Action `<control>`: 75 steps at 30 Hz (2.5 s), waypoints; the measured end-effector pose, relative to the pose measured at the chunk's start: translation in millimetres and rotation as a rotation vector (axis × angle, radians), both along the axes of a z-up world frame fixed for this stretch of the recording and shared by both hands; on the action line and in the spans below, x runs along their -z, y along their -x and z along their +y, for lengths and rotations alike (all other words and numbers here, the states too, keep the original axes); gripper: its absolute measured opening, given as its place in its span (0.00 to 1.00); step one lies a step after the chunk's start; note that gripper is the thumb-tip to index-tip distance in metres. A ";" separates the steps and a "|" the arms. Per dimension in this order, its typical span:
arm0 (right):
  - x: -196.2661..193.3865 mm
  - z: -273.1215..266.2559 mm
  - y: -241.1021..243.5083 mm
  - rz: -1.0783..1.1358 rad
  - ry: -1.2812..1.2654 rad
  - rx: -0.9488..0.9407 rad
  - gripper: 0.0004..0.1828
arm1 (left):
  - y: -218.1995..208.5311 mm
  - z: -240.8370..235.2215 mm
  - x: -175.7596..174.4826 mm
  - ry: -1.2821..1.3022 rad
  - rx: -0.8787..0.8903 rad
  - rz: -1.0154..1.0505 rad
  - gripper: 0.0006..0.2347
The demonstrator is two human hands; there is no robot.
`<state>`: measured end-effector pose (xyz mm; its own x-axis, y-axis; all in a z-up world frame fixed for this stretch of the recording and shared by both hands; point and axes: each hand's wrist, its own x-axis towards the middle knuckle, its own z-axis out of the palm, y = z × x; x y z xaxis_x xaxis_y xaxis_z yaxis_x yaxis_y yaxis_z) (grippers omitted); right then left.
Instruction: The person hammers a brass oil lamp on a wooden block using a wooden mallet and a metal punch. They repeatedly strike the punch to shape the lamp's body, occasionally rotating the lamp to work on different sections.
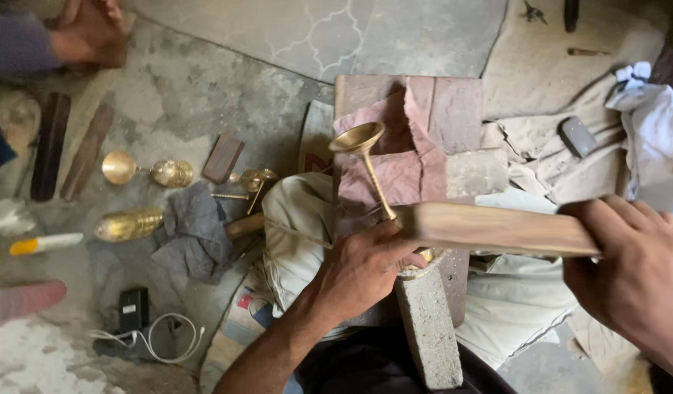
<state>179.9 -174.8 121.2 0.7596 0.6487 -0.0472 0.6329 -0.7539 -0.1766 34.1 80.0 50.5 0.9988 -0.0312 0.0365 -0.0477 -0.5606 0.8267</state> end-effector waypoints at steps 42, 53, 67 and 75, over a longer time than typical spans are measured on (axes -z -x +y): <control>-73.2 59.4 26.9 -0.042 0.200 -0.072 0.29 | 17.8 -42.7 8.2 0.180 -0.553 -0.188 0.09; -63.7 43.3 12.8 -0.265 0.213 -0.288 0.22 | 27.2 -57.1 25.0 0.196 -0.670 -0.243 0.10; -56.3 24.4 13.8 -0.242 -0.042 -0.297 0.26 | 33.1 -68.1 43.6 -0.138 -0.645 -0.393 0.06; -61.1 24.9 17.4 -0.273 0.147 -0.360 0.25 | 40.5 -74.7 59.1 -0.083 -0.662 -0.261 0.10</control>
